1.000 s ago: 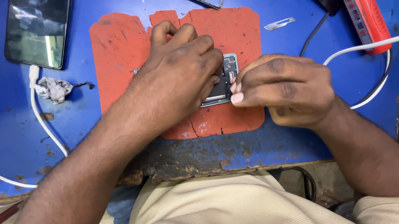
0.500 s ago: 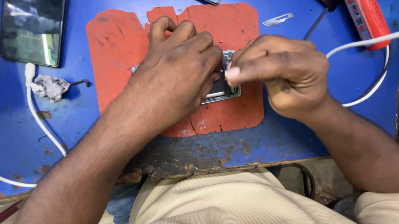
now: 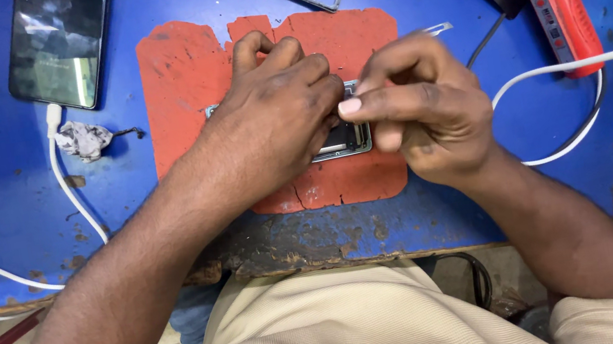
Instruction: The person disassembles a smartphone by removing screws and detaching internal components. They use a screwdriver to loosen screws and a small tool to pry open parts, then remove the camera module and other internal pieces.
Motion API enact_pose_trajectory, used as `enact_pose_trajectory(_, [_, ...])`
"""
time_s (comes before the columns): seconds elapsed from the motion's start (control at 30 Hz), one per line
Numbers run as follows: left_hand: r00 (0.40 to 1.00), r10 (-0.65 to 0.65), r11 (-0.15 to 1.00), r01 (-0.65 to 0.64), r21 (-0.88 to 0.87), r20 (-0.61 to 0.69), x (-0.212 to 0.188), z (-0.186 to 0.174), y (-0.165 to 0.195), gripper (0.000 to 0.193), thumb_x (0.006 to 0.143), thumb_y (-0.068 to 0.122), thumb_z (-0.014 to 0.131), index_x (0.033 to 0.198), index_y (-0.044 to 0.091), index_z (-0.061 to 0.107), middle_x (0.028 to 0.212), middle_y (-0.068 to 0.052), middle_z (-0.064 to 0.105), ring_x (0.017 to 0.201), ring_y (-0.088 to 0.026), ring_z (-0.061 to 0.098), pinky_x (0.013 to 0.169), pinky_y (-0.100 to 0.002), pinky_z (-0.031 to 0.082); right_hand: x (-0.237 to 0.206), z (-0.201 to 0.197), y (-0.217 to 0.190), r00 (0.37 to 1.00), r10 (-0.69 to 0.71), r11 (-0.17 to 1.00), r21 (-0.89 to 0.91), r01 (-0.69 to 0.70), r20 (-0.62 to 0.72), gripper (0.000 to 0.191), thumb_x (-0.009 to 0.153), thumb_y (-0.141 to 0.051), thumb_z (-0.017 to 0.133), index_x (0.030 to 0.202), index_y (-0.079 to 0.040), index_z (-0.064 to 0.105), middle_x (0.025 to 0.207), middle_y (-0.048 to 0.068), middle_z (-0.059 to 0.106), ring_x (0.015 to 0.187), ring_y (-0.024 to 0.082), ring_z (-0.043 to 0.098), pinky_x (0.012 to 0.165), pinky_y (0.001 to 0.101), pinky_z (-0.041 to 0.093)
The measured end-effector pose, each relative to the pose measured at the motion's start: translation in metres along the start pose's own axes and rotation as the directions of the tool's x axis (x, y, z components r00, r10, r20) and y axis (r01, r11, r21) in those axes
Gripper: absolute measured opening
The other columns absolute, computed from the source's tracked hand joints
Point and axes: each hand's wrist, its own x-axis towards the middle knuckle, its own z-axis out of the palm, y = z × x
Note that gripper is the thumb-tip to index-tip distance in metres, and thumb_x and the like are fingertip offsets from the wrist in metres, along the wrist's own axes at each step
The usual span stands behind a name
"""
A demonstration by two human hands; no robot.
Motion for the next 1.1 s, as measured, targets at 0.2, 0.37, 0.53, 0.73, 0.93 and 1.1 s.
enact_pose_trajectory(0.2, [1.000,0.005,1.000,-0.005,0.004,-0.005,-0.0004,-0.0001,0.0002,0.018,0.083,0.017,0.075,0.097,0.007,0.073,0.094,-0.005,0.065,0.103,-0.024,0.056,0.100,-0.050,0.037,0.0049,0.0019,-0.0035,1.000,0.007,0.998,-0.067,-0.006,0.007,0.045,0.083,0.027,0.059,0.112,-0.006,0.070,0.098,0.010,0.065,0.084,0.017,0.066,0.068,0.0268,0.055])
enact_pose_trajectory(0.37, [1.000,-0.004,1.000,0.004,-0.013,-0.012,0.0003,0.0005,0.0008,0.017,0.085,0.019,0.076,0.098,0.007,0.073,0.093,-0.005,0.065,0.101,-0.024,0.056,0.100,-0.050,0.037,0.0051,0.0026,-0.0042,1.000,-0.019,0.997,-0.070,0.021,0.021,0.042,0.086,0.027,0.058,0.113,-0.004,0.066,0.100,0.011,0.066,0.088,0.020,0.069,0.075,0.0308,0.058])
enact_pose_trajectory(0.53, [1.000,0.007,1.000,-0.007,-0.012,-0.021,-0.0001,0.0003,0.0008,0.017,0.085,0.019,0.076,0.097,0.007,0.072,0.093,-0.005,0.065,0.102,-0.025,0.056,0.100,-0.050,0.037,0.0034,0.0022,-0.0030,1.000,-0.005,0.996,-0.093,0.006,0.008,0.040,0.088,0.026,0.061,0.113,-0.005,0.069,0.099,0.011,0.065,0.083,0.019,0.068,0.071,0.0287,0.058])
enact_pose_trajectory(0.73, [1.000,0.002,1.000,-0.002,-0.011,-0.026,0.0004,0.0006,0.0008,0.017,0.084,0.018,0.076,0.096,0.007,0.072,0.093,-0.005,0.065,0.102,-0.024,0.056,0.101,-0.050,0.037,0.0038,0.0027,-0.0026,1.000,-0.008,0.996,-0.090,0.008,0.002,0.039,0.090,0.024,0.063,0.115,-0.006,0.069,0.100,0.010,0.065,0.083,0.018,0.068,0.073,0.0289,0.058])
enact_pose_trajectory(0.93, [0.999,0.011,0.999,-0.012,-0.032,-0.037,0.0003,0.0003,0.0009,0.017,0.085,0.018,0.076,0.098,0.007,0.072,0.094,-0.005,0.064,0.102,-0.024,0.056,0.101,-0.050,0.037,0.0043,0.0036,-0.0040,1.000,-0.029,0.995,-0.096,0.029,0.001,0.040,0.092,0.022,0.066,0.120,-0.007,0.067,0.100,0.010,0.065,0.082,0.016,0.068,0.067,0.0238,0.055])
enact_pose_trajectory(1.1, [1.000,0.005,1.000,-0.006,-0.026,-0.015,0.0009,-0.0001,0.0018,0.017,0.084,0.016,0.075,0.098,0.007,0.072,0.095,-0.005,0.064,0.103,-0.025,0.056,0.101,-0.050,0.037,-0.0001,0.0023,0.0002,0.998,-0.066,0.988,-0.142,0.063,-0.015,0.043,0.092,0.020,0.071,0.123,-0.009,0.069,0.102,0.015,0.063,0.087,0.017,0.068,0.070,0.0235,0.062])
